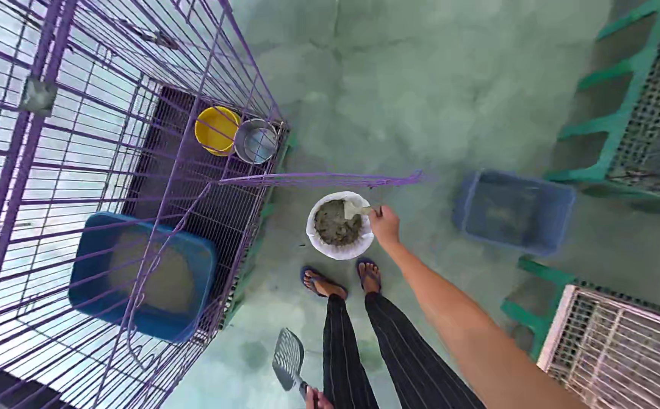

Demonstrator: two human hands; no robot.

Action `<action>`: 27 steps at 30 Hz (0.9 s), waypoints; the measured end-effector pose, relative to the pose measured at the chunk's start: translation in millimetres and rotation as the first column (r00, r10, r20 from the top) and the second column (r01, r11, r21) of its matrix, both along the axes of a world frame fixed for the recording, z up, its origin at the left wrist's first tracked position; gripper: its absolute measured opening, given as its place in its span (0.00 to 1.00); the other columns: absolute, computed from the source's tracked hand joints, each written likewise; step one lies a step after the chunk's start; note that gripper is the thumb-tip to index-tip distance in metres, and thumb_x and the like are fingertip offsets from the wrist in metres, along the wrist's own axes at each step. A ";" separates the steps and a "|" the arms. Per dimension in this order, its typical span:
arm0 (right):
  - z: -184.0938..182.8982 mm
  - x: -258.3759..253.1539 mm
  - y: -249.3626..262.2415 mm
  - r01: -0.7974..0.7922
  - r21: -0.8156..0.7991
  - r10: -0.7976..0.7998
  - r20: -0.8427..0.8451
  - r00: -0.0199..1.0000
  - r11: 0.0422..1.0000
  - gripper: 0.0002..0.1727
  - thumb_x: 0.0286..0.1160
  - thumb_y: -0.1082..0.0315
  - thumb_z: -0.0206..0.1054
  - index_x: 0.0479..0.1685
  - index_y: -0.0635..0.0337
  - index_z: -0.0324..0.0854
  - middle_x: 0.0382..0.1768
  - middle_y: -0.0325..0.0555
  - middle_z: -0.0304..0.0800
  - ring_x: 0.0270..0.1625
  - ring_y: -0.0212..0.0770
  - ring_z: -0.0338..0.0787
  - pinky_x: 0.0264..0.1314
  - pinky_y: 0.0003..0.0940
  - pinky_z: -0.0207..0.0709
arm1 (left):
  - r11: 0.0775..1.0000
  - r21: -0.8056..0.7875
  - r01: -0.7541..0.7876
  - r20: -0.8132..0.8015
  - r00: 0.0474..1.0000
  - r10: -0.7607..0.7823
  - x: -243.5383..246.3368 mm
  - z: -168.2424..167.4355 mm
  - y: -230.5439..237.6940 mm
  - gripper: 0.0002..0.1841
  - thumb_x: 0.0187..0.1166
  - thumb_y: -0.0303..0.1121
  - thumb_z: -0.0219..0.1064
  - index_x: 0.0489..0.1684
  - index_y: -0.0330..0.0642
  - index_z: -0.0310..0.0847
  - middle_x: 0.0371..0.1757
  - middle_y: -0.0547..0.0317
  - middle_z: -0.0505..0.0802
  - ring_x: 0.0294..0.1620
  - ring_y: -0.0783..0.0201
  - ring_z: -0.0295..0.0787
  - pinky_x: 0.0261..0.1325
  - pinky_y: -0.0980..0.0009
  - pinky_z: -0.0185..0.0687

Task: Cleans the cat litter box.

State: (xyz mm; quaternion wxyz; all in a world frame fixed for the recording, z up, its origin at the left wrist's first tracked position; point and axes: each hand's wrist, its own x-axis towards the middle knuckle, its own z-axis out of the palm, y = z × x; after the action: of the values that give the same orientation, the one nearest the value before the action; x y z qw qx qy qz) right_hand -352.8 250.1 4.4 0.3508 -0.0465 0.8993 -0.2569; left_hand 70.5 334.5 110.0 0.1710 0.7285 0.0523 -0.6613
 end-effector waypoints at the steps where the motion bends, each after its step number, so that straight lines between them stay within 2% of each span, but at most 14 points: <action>1: 9.8 7.9 10.9 0.017 0.016 -0.017 -0.009 1.000 1.000 0.20 0.87 0.65 0.61 0.58 0.79 0.82 0.53 0.74 0.89 0.60 0.65 0.89 0.69 0.57 0.77 | 1.000 -0.004 -0.005 0.008 1.000 0.005 -1.3 -0.4 -1.5 0.22 0.97 0.44 0.35 0.32 0.52 0.69 0.17 0.74 0.82 0.14 0.81 0.80 0.22 0.86 0.80; 4: 24.2 36.4 40.5 0.148 0.087 -0.151 0.025 0.988 0.985 0.19 0.87 0.67 0.61 0.55 0.81 0.82 0.49 0.73 0.89 0.57 0.65 0.89 0.66 0.58 0.77 | 0.999 0.019 -0.037 0.040 0.999 0.037 -4.6 -3.4 -4.1 0.23 0.97 0.45 0.35 0.29 0.51 0.68 0.14 0.73 0.81 0.12 0.80 0.78 0.19 0.85 0.78; 6: 9.0 55.2 50.9 0.245 0.131 -0.258 0.091 0.962 0.961 0.18 0.89 0.67 0.60 0.56 0.79 0.83 0.52 0.71 0.91 0.60 0.63 0.90 0.70 0.56 0.77 | 0.999 0.031 -0.034 0.056 0.998 0.033 -7.8 -4.1 -5.7 0.24 0.97 0.45 0.35 0.29 0.50 0.68 0.14 0.73 0.80 0.11 0.79 0.78 0.18 0.85 0.77; 9: -33.4 73.4 58.9 0.380 0.258 -0.444 0.270 0.854 0.888 0.22 0.93 0.62 0.57 0.66 0.76 0.79 0.64 0.71 0.87 0.69 0.61 0.87 0.76 0.54 0.75 | 0.999 0.041 0.013 0.086 0.996 -0.017 -9.4 -3.0 -7.0 0.23 0.98 0.45 0.35 0.30 0.48 0.68 0.14 0.72 0.80 0.11 0.79 0.78 0.17 0.84 0.78; 11: -57.5 76.9 64.8 0.488 0.317 -0.576 0.316 0.754 0.813 0.25 0.93 0.60 0.55 0.72 0.76 0.76 0.67 0.71 0.84 0.68 0.60 0.87 0.72 0.54 0.77 | 0.998 0.045 0.040 0.123 0.991 -0.045 -11.1 0.2 -8.3 0.21 0.98 0.44 0.36 0.33 0.47 0.68 0.15 0.71 0.80 0.11 0.79 0.77 0.18 0.84 0.78; 14: -58.1 59.9 76.1 0.545 0.336 -0.639 0.351 0.684 0.768 0.25 0.91 0.61 0.59 0.78 0.71 0.70 0.70 0.70 0.81 0.67 0.61 0.87 0.67 0.56 0.80 | 1.000 0.028 0.000 0.125 0.992 -0.004 -10.1 1.7 -5.8 0.22 0.97 0.44 0.36 0.32 0.48 0.68 0.14 0.71 0.80 0.11 0.79 0.78 0.17 0.84 0.78; 16: -45.7 45.1 84.1 0.535 0.302 -0.614 0.384 0.689 0.789 0.31 0.87 0.61 0.66 0.83 0.69 0.65 0.74 0.71 0.77 0.71 0.62 0.83 0.70 0.57 0.77 | 0.999 0.019 -0.039 0.112 0.993 0.036 -10.2 0.3 -2.8 0.23 0.97 0.44 0.35 0.30 0.49 0.68 0.14 0.72 0.80 0.10 0.79 0.78 0.17 0.84 0.78; 18: -27.5 26.9 86.7 0.500 0.210 -0.542 0.348 0.765 0.841 0.40 0.83 0.58 0.71 0.88 0.70 0.58 0.79 0.74 0.72 0.80 0.65 0.75 0.80 0.59 0.69 | 0.997 0.007 -0.074 0.113 0.991 0.072 -11.3 -0.8 0.3 0.24 0.97 0.45 0.35 0.28 0.50 0.68 0.14 0.73 0.80 0.10 0.79 0.78 0.17 0.84 0.78; 20: 1.3 2.7 82.4 0.420 0.102 -0.431 0.287 0.856 0.902 0.37 0.87 0.57 0.66 0.86 0.73 0.60 0.79 0.75 0.72 0.83 0.66 0.73 0.83 0.59 0.66 | 0.995 -0.022 -0.097 0.120 0.988 0.099 -12.7 3.7 2.2 0.24 0.97 0.45 0.35 0.27 0.51 0.68 0.13 0.73 0.80 0.11 0.78 0.78 0.18 0.84 0.79; 23: 65.3 -47.0 58.9 0.288 -0.094 -0.265 0.200 0.943 0.953 0.27 0.95 0.63 0.53 0.82 0.75 0.66 0.79 0.70 0.75 0.82 0.59 0.76 0.86 0.50 0.67 | 0.991 -0.071 -0.117 0.135 0.983 0.125 -23.3 18.7 -0.2 0.24 0.97 0.46 0.36 0.27 0.51 0.67 0.13 0.72 0.79 0.11 0.77 0.77 0.18 0.82 0.78; 27: 143.2 -104.9 23.2 0.136 -0.216 -0.120 0.086 0.989 0.967 0.25 0.95 0.63 0.51 0.81 0.74 0.68 0.75 0.71 0.78 0.74 0.59 0.84 0.78 0.50 0.75 | 0.979 -0.132 -0.156 0.150 0.973 0.176 -42.8 49.7 -10.2 0.22 0.97 0.45 0.39 0.30 0.50 0.67 0.13 0.70 0.78 0.10 0.76 0.75 0.17 0.80 0.77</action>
State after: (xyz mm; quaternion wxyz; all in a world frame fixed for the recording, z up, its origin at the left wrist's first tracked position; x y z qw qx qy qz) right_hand -457.7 273.3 147.6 0.3585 -0.0178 0.8530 -0.3788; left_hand 27.7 324.3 159.7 0.2724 0.7612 0.0596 -0.5855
